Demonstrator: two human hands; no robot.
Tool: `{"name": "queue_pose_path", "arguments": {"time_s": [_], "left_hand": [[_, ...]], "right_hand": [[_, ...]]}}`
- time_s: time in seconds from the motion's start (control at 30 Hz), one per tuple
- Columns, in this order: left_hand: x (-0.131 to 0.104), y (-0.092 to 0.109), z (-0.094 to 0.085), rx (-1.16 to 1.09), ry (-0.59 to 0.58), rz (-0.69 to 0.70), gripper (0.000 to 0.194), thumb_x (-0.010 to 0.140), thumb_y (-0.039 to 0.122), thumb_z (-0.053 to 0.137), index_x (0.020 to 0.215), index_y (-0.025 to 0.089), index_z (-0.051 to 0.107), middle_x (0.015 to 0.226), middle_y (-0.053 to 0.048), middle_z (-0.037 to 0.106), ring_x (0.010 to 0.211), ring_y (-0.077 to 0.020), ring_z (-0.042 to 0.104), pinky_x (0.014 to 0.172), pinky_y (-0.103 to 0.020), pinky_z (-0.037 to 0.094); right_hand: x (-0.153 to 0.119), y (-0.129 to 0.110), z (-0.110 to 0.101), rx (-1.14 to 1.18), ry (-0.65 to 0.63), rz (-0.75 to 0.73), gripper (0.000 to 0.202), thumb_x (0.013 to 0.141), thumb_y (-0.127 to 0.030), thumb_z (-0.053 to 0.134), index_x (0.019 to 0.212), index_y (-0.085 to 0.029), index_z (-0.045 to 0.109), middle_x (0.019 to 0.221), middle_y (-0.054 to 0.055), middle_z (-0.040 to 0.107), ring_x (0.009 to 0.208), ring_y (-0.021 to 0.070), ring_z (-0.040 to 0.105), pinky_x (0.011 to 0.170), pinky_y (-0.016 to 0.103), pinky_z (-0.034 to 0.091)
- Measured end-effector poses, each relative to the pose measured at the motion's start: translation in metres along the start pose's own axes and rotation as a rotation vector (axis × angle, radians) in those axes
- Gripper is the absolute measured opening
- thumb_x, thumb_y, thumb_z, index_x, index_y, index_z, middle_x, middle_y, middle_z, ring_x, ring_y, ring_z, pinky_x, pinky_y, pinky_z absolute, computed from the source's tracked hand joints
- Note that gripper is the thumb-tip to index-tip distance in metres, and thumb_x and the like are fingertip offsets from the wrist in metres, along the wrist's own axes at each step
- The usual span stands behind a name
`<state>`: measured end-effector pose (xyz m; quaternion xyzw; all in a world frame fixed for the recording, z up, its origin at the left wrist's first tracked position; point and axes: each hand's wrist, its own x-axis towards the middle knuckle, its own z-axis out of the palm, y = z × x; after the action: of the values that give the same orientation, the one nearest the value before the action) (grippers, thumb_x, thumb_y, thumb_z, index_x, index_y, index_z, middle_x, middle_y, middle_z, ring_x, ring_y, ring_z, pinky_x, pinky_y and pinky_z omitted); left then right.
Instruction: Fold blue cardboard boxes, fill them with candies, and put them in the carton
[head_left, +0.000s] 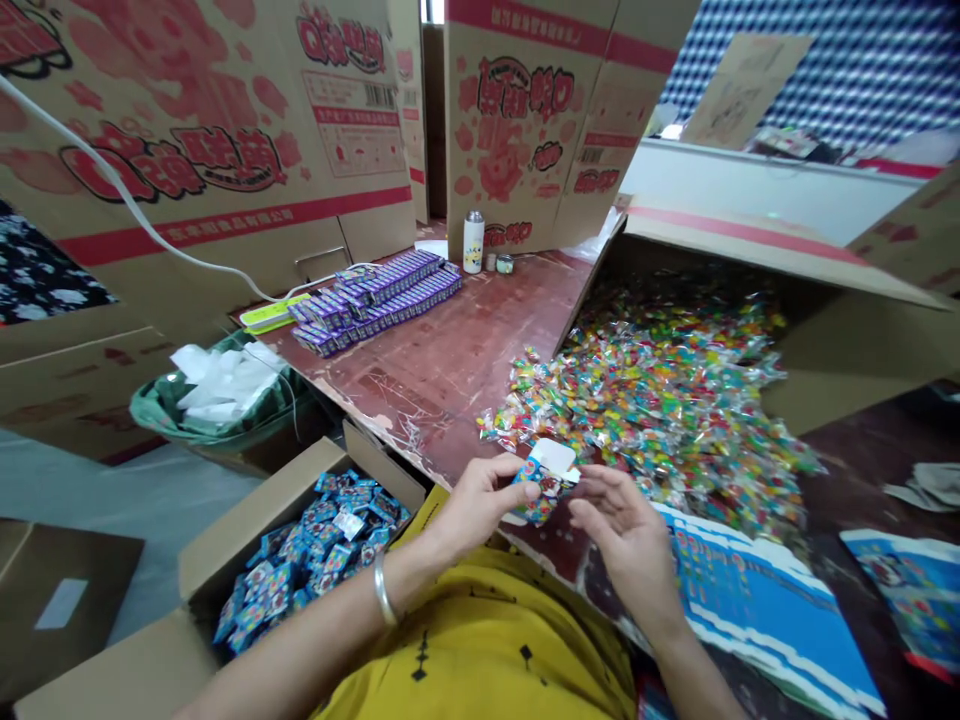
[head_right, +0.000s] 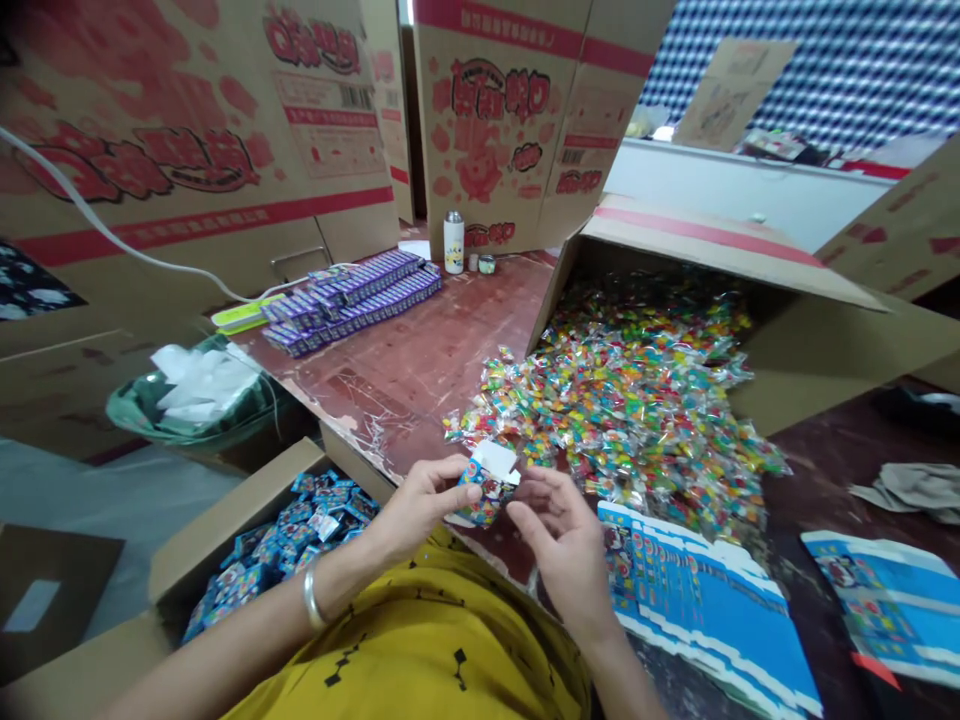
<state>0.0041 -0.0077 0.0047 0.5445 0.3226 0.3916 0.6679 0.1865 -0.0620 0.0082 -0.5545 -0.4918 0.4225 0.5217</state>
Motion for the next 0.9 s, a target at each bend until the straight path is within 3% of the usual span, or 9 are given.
{"name": "queue_pose_path", "arguments": {"time_s": [0.1, 0.2, 0.27, 0.4, 0.53, 0.6, 0.67, 0.77, 0.9], "left_hand": [[-0.002, -0.008, 0.015, -0.152, 0.118, 0.026, 0.030, 0.076, 0.029, 0.073, 0.101, 0.014, 0.066, 0.087, -0.003, 0.065, 0.079, -0.0148, 0.059, 0.075, -0.025, 0.047], [-0.007, -0.012, 0.024, -0.170, 0.233, 0.086, 0.054, 0.075, 0.022, 0.074, 0.125, 0.024, 0.052, 0.092, -0.001, 0.061, 0.078, -0.0134, 0.060, 0.071, -0.024, 0.049], [-0.009, -0.013, 0.024, -0.093, 0.229, 0.098, 0.056, 0.078, 0.021, 0.070, 0.130, 0.027, 0.049, 0.099, -0.002, 0.060, 0.080, -0.0132, 0.061, 0.071, -0.024, 0.049], [-0.010, -0.010, 0.014, -0.019, 0.073, 0.051, 0.038, 0.082, 0.018, 0.064, 0.119, 0.020, 0.057, 0.100, -0.004, 0.062, 0.085, -0.0154, 0.061, 0.075, -0.025, 0.049], [-0.010, -0.008, 0.006, 0.014, -0.042, -0.004, 0.028, 0.081, 0.015, 0.063, 0.109, 0.016, 0.059, 0.100, -0.005, 0.063, 0.089, -0.0170, 0.060, 0.078, -0.026, 0.048], [-0.011, -0.010, 0.006, 0.012, -0.022, -0.008, 0.028, 0.080, 0.013, 0.064, 0.107, 0.017, 0.058, 0.102, -0.005, 0.062, 0.090, -0.0163, 0.060, 0.079, -0.026, 0.047], [-0.012, -0.012, 0.007, -0.043, 0.033, 0.004, 0.028, 0.078, 0.012, 0.065, 0.104, 0.018, 0.055, 0.099, -0.003, 0.061, 0.086, -0.0137, 0.059, 0.075, -0.024, 0.047], [-0.011, -0.016, 0.009, -0.142, 0.095, 0.017, 0.033, 0.075, 0.010, 0.067, 0.100, 0.019, 0.048, 0.094, 0.000, 0.058, 0.078, -0.0104, 0.057, 0.069, -0.021, 0.046], [-0.011, -0.017, 0.008, -0.100, 0.113, 0.015, 0.036, 0.074, 0.007, 0.067, 0.101, 0.020, 0.046, 0.093, 0.000, 0.056, 0.080, -0.0104, 0.057, 0.068, -0.021, 0.047]], "right_hand": [[0.002, 0.010, 0.014, 0.072, 0.061, -0.038, 0.023, 0.082, -0.031, 0.071, 0.101, -0.023, 0.063, 0.095, 0.003, 0.070, 0.086, 0.0167, 0.067, 0.077, 0.027, 0.054], [0.004, 0.017, 0.024, 0.096, 0.159, -0.086, 0.031, 0.084, -0.030, 0.069, 0.114, -0.024, 0.062, 0.093, 0.002, 0.070, 0.083, 0.0161, 0.066, 0.076, 0.027, 0.054], [0.005, 0.021, 0.027, 0.075, 0.178, -0.120, 0.037, 0.084, -0.030, 0.067, 0.121, -0.025, 0.060, 0.096, 0.003, 0.069, 0.084, 0.0169, 0.066, 0.076, 0.028, 0.053], [0.008, 0.029, 0.027, 0.016, 0.147, -0.162, 0.026, 0.086, -0.030, 0.065, 0.111, -0.023, 0.064, 0.095, 0.004, 0.068, 0.081, 0.0178, 0.064, 0.074, 0.030, 0.052], [0.012, 0.030, 0.021, -0.124, 0.082, -0.246, 0.012, 0.087, -0.028, 0.063, 0.079, -0.020, 0.064, 0.090, 0.004, 0.063, 0.084, 0.0183, 0.061, 0.077, 0.031, 0.048], [0.012, 0.029, 0.020, -0.144, 0.055, -0.265, 0.015, 0.087, -0.028, 0.063, 0.075, -0.020, 0.062, 0.099, 0.006, 0.062, 0.092, 0.0202, 0.061, 0.081, 0.032, 0.048], [0.012, 0.028, 0.021, -0.054, 0.061, -0.238, 0.006, 0.086, -0.027, 0.065, 0.085, -0.021, 0.061, 0.105, 0.006, 0.062, 0.094, 0.0207, 0.062, 0.082, 0.033, 0.049], [0.013, 0.024, 0.024, 0.073, 0.066, -0.202, 0.022, 0.083, -0.026, 0.068, 0.102, -0.025, 0.057, 0.097, 0.004, 0.063, 0.088, 0.0194, 0.063, 0.081, 0.034, 0.050], [0.019, 0.017, 0.022, 0.036, -0.085, -0.199, 0.011, 0.082, -0.029, 0.070, 0.080, -0.021, 0.063, 0.085, 0.003, 0.060, 0.084, 0.0185, 0.059, 0.078, 0.031, 0.048]]}}
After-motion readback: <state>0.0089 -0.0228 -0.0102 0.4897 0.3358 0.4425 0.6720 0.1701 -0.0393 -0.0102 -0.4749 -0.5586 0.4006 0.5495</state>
